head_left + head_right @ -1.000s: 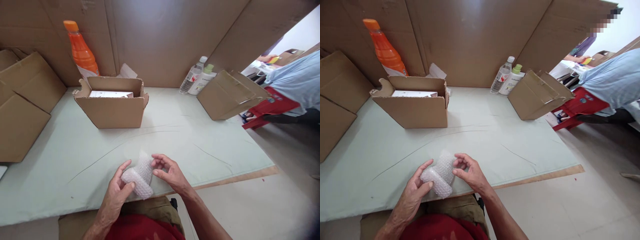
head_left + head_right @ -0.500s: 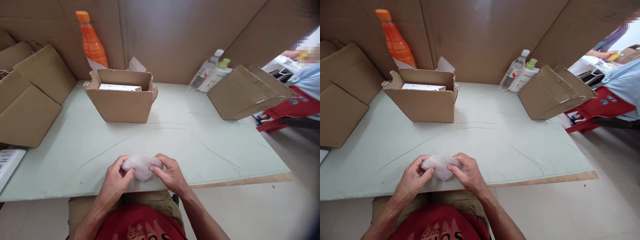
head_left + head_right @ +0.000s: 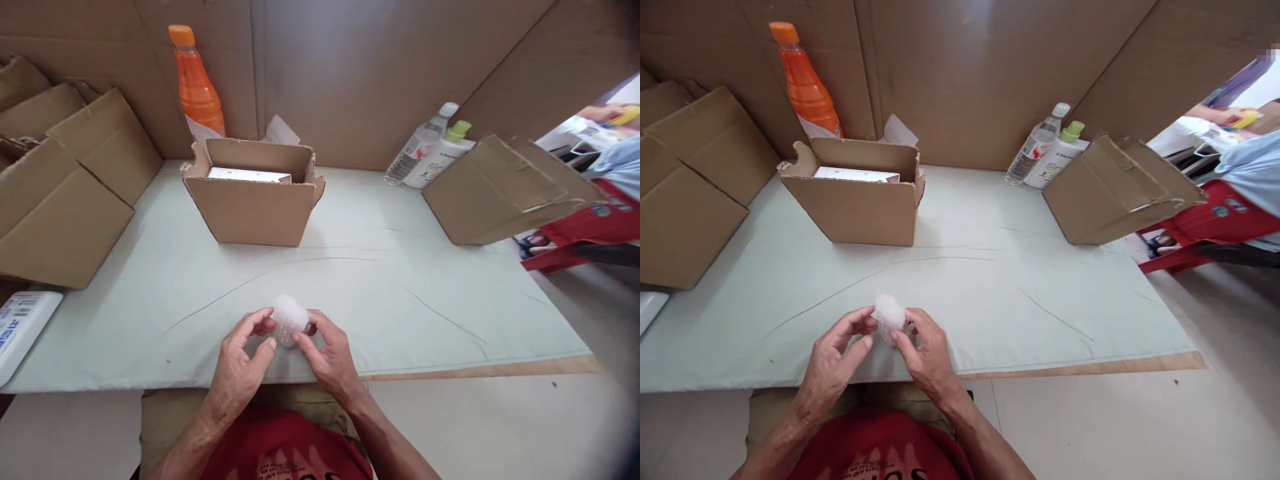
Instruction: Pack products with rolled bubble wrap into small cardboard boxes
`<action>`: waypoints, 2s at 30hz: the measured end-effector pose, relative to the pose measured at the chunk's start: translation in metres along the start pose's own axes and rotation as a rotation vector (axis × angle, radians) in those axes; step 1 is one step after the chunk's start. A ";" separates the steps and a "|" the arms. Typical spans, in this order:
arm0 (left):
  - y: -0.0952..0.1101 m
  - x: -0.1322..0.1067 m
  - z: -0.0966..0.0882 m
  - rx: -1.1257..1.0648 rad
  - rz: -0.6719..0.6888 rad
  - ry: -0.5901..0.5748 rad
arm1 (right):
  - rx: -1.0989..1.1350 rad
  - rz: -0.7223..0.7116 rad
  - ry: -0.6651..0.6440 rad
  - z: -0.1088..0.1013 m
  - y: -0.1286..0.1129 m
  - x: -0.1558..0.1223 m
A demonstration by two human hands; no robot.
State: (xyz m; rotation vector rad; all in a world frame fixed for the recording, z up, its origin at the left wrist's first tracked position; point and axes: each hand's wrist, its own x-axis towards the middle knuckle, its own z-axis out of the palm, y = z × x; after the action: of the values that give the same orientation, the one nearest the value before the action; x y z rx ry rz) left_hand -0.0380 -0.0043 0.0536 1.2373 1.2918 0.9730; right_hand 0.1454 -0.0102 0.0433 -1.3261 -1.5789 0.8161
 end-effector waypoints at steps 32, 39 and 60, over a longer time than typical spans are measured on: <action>-0.006 0.024 -0.013 -0.411 -0.186 -0.122 | 0.151 0.246 -0.152 -0.010 0.009 0.005; -0.007 0.030 0.000 -0.425 -0.185 -0.032 | 0.355 0.348 -0.081 -0.005 0.017 0.003; -0.020 0.192 -0.045 -0.018 0.274 0.523 | -0.889 -0.061 0.021 -0.107 -0.108 0.255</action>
State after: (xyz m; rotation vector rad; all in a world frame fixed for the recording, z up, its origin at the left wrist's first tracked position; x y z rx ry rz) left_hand -0.0683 0.1870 0.0109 1.2086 1.5262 1.5775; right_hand 0.1940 0.2102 0.2367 -1.8547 -2.0476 0.0133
